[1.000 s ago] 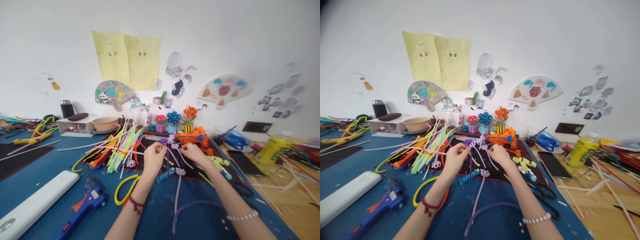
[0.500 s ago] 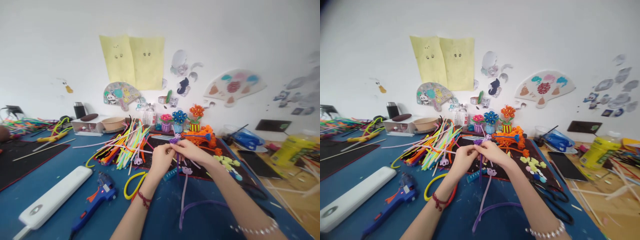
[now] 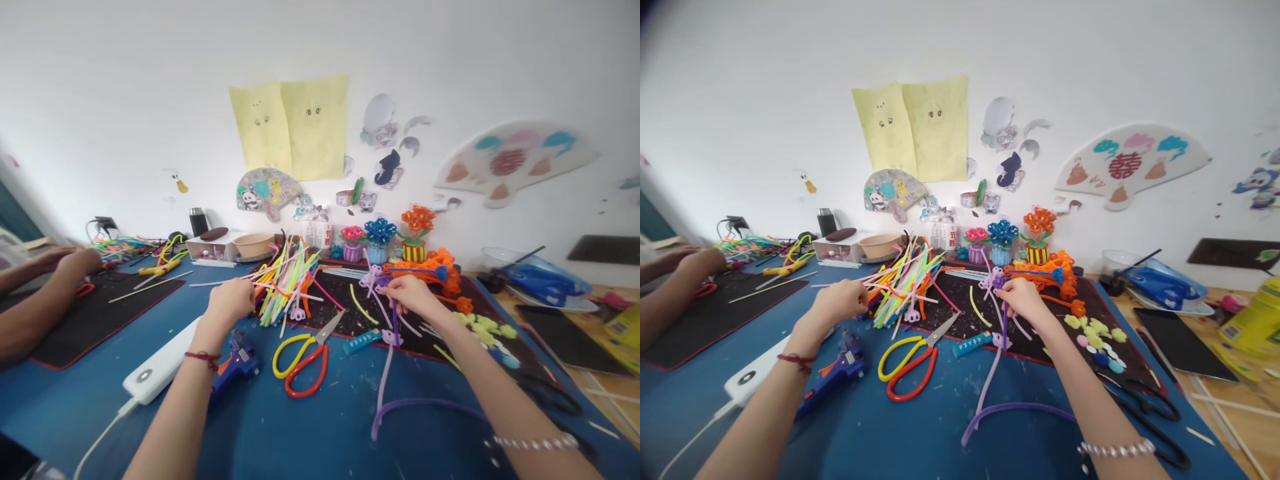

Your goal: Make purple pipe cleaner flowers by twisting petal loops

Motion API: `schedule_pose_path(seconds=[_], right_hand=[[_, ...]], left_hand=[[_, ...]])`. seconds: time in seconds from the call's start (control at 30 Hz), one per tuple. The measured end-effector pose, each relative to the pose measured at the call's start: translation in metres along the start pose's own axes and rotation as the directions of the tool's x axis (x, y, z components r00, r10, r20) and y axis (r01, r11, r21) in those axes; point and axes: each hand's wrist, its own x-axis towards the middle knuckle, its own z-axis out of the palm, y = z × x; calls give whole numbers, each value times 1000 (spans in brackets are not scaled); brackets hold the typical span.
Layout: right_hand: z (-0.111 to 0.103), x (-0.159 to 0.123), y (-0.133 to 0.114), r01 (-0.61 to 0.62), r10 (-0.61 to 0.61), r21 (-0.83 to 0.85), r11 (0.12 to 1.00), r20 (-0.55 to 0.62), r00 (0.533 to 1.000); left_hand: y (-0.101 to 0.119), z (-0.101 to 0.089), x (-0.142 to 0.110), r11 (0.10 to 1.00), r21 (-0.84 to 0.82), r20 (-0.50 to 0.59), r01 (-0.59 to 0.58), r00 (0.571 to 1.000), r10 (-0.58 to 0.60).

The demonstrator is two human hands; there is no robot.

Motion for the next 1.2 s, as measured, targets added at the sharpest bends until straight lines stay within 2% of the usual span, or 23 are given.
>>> schedule_pose_path(seconds=[0.1, 0.2, 0.53, 0.77, 1.03, 1.2], right_hand=[[-2, 1, 6, -31, 31, -20, 999, 39, 999], [-6, 1, 9, -46, 47, -24, 999, 65, 997], [-13, 1, 10, -76, 78, -28, 997, 93, 993], [-13, -2, 7, -77, 80, -39, 996, 89, 993], [-11, -6, 2, -56, 64, -69, 996, 114, 991], [-12, -6, 3, -47, 61, -107, 993, 131, 990]], left_hand=[[-2, 18, 1, 997, 73, 14, -8, 1000, 7], [3, 29, 0, 992, 125, 1, -17, 1000, 17], [20, 33, -2, 982, 188, -42, 13, 999, -5], [14, 26, 0, 973, 229, -24, -6, 1000, 12], [-4, 5, 5, 968, 252, 1, -22, 1000, 23], [-14, -4, 6, 965, 263, -45, 3, 999, 9]])
